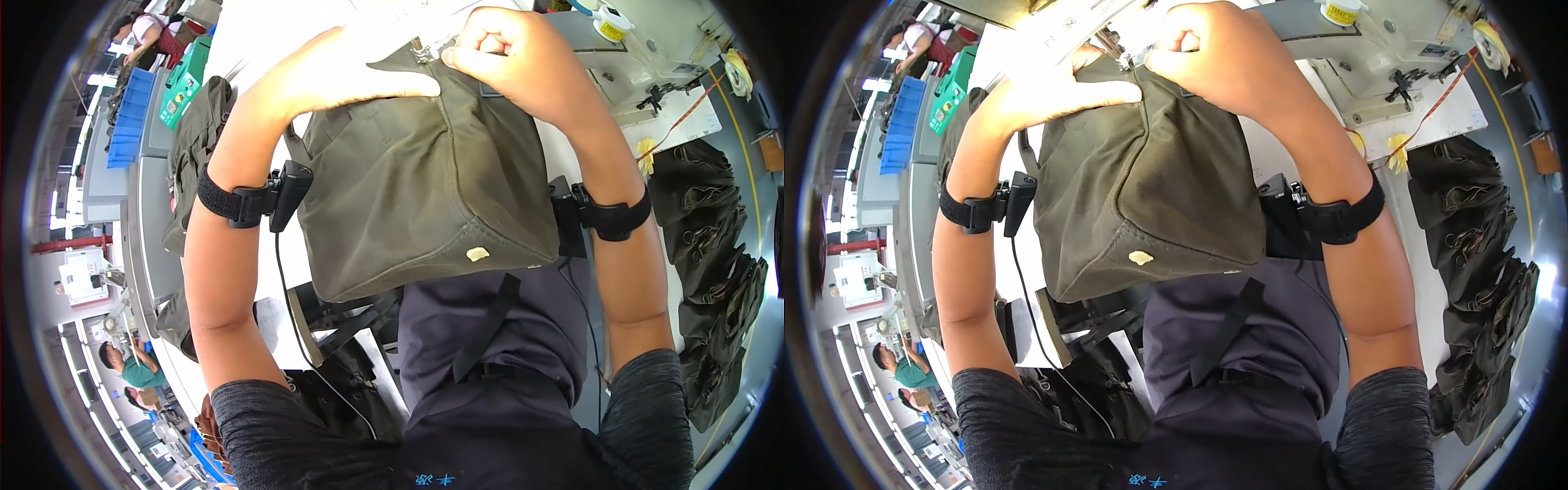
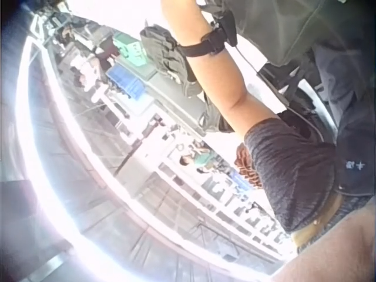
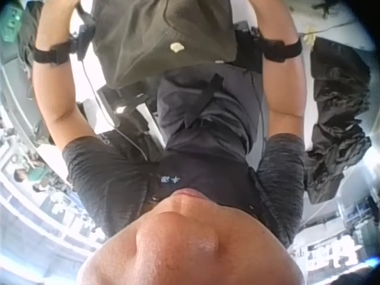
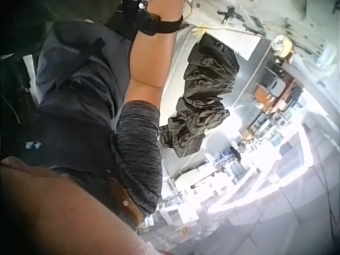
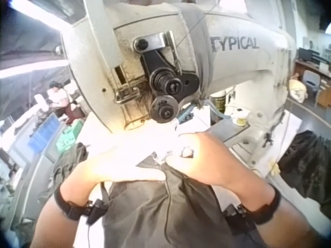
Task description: Sewing a green bag using an industrial sewing machine.
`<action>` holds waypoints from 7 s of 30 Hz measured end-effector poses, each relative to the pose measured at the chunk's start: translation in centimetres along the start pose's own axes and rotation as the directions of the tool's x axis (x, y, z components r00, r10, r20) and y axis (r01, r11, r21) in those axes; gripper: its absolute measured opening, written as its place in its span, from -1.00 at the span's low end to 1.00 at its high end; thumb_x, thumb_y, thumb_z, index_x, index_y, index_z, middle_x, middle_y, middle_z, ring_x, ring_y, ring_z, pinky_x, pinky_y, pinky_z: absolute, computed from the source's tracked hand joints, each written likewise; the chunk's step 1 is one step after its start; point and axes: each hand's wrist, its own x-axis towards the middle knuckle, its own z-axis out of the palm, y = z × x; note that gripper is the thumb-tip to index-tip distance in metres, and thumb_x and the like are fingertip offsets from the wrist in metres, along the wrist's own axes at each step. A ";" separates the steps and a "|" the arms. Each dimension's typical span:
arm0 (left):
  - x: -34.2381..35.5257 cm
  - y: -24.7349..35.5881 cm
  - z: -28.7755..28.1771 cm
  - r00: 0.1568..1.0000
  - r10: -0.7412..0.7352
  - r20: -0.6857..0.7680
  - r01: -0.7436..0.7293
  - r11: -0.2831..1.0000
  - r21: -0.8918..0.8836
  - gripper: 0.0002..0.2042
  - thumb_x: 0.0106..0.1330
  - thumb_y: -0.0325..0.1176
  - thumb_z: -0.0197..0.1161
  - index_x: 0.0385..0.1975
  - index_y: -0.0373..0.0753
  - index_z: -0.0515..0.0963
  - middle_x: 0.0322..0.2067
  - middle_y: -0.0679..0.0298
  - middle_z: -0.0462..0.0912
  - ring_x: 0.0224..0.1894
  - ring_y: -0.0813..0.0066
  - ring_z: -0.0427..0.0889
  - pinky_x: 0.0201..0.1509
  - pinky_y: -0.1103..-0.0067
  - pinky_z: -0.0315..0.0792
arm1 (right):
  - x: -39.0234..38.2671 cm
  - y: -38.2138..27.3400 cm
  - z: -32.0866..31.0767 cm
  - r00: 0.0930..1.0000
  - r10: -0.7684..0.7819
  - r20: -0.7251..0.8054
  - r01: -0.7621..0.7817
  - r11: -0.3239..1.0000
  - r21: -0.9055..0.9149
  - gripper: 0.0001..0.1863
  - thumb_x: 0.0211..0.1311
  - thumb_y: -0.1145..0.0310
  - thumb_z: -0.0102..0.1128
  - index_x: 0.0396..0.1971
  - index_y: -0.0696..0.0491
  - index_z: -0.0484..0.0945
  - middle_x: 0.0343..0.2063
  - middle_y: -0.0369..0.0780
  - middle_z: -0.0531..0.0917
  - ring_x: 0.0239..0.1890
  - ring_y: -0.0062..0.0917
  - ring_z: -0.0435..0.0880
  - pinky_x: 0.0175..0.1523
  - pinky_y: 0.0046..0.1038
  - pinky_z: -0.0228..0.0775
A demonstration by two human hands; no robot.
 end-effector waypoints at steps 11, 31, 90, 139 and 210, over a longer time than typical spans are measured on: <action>-0.3 0.4 0.3 0.998 -0.006 -0.067 0.008 1.000 0.026 -0.24 0.31 0.07 0.46 0.41 -0.24 0.43 0.36 -0.06 0.48 0.45 -0.05 0.39 0.55 0.18 0.22 | 0.3 -0.4 0.1 0.989 0.128 0.073 -0.127 0.992 -0.027 -0.80 0.22 0.34 0.38 -0.25 0.16 0.72 -0.44 -0.09 0.73 -0.43 -0.42 0.68 -0.25 -0.38 0.50; 0.2 0.1 0.1 0.998 0.056 0.029 -0.053 0.996 -0.077 -0.28 0.40 0.00 0.39 0.45 -0.27 0.39 0.41 -0.05 0.42 0.48 -0.05 0.34 0.57 0.21 0.19 | 0.3 -1.4 0.0 0.993 0.107 0.053 -0.111 0.991 0.079 -0.78 0.25 0.32 0.39 -0.29 0.20 0.71 -0.44 -0.10 0.74 -0.43 -0.44 0.69 -0.25 -0.40 0.50; -5.0 10.2 11.6 0.717 -0.464 -0.520 0.544 0.839 0.000 -0.16 -0.02 -0.26 0.59 0.39 -0.18 0.44 0.34 0.12 0.56 0.36 0.16 0.51 0.51 0.18 0.09 | -5.0 -0.9 8.1 0.916 0.366 -0.164 -0.206 0.780 0.591 -0.49 0.56 0.18 0.06 -0.60 0.23 0.42 -0.74 -0.31 0.35 -0.60 -0.69 0.28 -0.46 -0.42 0.20; -1.8 12.5 12.0 0.265 -0.751 -0.605 0.452 0.651 -0.610 -0.87 0.35 -0.51 0.44 -0.19 -0.34 0.64 -0.07 0.07 0.78 -0.11 0.39 0.78 0.00 0.51 0.65 | -8.0 1.8 6.6 0.978 0.205 0.045 -0.179 0.707 0.685 -0.78 0.43 0.33 0.34 -0.23 0.21 0.74 -0.43 -0.42 0.67 -0.34 -0.79 0.51 -0.23 -0.63 0.36; -3.1 12.3 8.1 0.735 -0.436 -0.520 0.614 0.753 0.236 -0.41 0.00 -0.54 0.49 0.15 -0.09 0.66 0.09 0.36 0.73 0.13 0.34 0.65 0.22 0.42 0.42 | -4.8 -1.4 2.7 0.904 0.406 0.133 -0.384 0.635 0.670 -0.69 0.44 0.31 0.26 -0.51 0.16 0.60 -0.57 -0.50 0.46 -0.45 -0.82 0.31 -0.32 -0.56 0.22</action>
